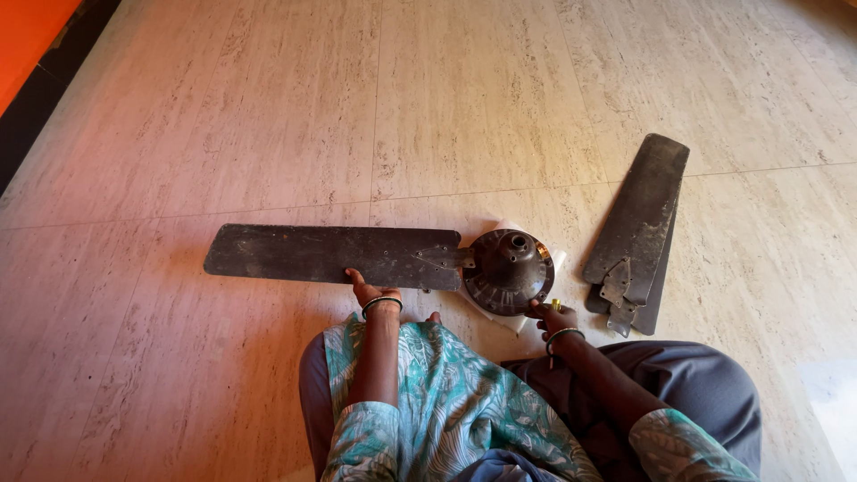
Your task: The person sits on the floor and assembles an electric fan by attaching fan blades to the central hub using a screwdriver. The person secures each blade with screws, tightening them in sequence.
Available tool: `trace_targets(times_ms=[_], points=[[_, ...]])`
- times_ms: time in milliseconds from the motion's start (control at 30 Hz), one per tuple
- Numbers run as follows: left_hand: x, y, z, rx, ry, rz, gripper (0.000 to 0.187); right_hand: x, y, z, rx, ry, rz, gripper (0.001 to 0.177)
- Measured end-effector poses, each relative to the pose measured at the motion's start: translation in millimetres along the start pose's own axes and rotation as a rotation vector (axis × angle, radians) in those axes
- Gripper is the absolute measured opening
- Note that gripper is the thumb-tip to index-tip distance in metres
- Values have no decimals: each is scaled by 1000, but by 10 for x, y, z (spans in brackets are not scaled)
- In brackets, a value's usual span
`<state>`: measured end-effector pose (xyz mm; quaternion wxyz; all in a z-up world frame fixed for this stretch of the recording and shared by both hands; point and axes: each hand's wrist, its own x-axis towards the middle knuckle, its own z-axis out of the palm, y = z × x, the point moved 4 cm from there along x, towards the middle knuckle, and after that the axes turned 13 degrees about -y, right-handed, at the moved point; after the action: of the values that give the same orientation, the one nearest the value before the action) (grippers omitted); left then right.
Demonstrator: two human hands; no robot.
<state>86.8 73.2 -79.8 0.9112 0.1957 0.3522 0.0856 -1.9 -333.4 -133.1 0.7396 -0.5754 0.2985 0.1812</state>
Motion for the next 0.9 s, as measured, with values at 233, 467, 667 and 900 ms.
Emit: trace_targets(times_ms=[233,467,667,900], points=[[138,156,68,134,19,50,95,-42,139,121,82,-34,-62,34],[399,106,-106,129,181,-6,109,-72,48,123,55,-75,-66,32],[490,68,-141,127,246,-32,110,-83,33,110,39,-80,-52,31],[467,-27,-94,196,306,-97,108,-68,70,86,24,-73,-52,32]])
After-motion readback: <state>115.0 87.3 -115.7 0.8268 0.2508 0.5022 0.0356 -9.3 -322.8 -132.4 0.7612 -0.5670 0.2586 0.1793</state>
